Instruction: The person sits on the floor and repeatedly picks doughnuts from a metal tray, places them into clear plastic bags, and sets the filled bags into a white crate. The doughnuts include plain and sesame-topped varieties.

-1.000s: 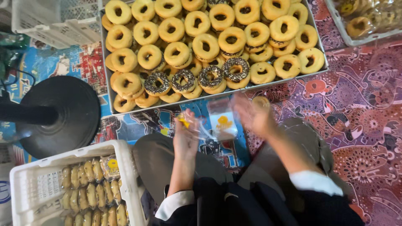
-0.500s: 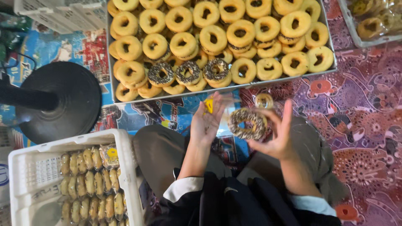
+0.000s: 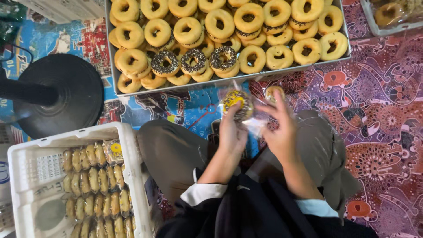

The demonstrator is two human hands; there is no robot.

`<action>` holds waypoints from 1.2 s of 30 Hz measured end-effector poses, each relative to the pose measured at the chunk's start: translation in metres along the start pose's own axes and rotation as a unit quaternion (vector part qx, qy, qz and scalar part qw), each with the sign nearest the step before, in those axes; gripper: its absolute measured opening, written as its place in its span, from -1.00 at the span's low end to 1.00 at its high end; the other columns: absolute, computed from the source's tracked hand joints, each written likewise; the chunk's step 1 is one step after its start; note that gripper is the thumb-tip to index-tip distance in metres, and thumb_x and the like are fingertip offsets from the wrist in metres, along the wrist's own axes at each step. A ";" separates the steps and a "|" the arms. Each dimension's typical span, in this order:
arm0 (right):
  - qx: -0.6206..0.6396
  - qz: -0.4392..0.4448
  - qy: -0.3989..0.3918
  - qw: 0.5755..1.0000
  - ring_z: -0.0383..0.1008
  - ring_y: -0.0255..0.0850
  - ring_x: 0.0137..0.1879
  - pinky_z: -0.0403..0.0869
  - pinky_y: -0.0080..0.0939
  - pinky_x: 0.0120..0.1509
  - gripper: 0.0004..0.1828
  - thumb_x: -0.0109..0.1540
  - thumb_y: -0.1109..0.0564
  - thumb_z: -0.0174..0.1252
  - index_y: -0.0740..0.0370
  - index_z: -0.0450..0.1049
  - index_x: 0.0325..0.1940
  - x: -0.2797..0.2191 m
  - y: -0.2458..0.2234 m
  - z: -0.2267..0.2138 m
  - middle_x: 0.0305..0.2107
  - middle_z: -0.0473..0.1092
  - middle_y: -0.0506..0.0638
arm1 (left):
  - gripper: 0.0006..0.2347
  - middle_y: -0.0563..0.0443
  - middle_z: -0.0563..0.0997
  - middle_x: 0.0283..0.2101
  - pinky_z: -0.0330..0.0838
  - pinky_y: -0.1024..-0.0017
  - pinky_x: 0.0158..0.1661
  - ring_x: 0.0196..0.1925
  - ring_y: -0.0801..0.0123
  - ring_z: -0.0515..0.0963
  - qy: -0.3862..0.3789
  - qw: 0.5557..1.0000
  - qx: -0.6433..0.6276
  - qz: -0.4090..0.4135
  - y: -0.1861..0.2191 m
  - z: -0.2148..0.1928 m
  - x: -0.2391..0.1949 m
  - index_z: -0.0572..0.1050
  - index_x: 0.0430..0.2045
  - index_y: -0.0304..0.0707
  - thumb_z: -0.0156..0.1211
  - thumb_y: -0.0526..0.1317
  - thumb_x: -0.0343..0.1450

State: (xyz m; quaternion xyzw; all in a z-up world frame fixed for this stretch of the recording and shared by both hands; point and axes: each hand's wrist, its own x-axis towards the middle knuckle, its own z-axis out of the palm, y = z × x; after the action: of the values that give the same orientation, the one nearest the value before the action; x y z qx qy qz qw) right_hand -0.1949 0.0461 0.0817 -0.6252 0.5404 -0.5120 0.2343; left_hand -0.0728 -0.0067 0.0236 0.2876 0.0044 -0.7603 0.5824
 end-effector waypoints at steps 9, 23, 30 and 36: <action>-0.168 0.036 -0.147 0.974 0.60 -0.16 -0.11 0.51 -0.18 -0.04 -0.88 0.32 0.18 0.28 0.16 0.64 -0.06 0.030 -0.012 -0.017 -0.21 0.56 -0.05 | -0.51 -0.36 0.61 0.13 0.15 -0.17 0.23 0.24 -0.17 0.53 -0.218 0.578 0.670 0.412 0.036 -0.026 -0.042 0.48 0.12 -0.49 0.40 -0.29 0.29; -0.478 -0.109 -0.322 0.810 0.41 0.10 0.14 0.36 0.09 0.21 -0.54 0.12 -0.01 0.39 0.23 0.51 0.02 0.046 -0.002 -0.087 -0.05 0.42 0.14 | -0.83 -0.07 0.60 0.17 0.31 -0.02 0.14 0.23 -0.28 0.44 -0.381 0.483 0.770 0.171 0.085 0.020 -0.126 0.64 -0.22 -0.13 0.09 -0.28 0.44; 0.176 0.268 -0.365 0.874 0.59 -0.13 0.13 0.52 -0.13 0.29 -0.36 0.11 -0.04 0.46 0.20 0.45 0.21 -0.102 0.040 0.004 -0.04 0.57 0.08 | -0.57 -0.18 0.46 0.31 0.25 0.24 0.37 0.40 0.05 0.36 -0.299 0.921 0.239 -0.068 0.071 -0.008 -0.097 0.55 0.09 -0.21 0.01 0.08 0.51; 0.417 0.324 -0.115 0.841 0.47 -0.28 0.06 0.44 -0.23 0.16 -0.64 0.26 -0.07 0.24 0.31 0.61 -0.13 -0.071 0.013 0.080 -0.13 0.51 -0.04 | -0.79 -0.11 0.64 -0.14 0.50 0.37 -0.01 -0.05 0.23 0.60 -0.004 0.776 0.523 0.352 0.063 -0.064 -0.108 0.58 -0.39 -0.41 0.02 -0.28 0.55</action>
State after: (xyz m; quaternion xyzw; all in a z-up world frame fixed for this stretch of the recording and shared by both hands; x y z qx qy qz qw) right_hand -0.1212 0.0860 0.0137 -0.3118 0.4172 -0.5083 0.6858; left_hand 0.0279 0.0897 0.0388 0.5264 -0.4980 -0.3883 0.5693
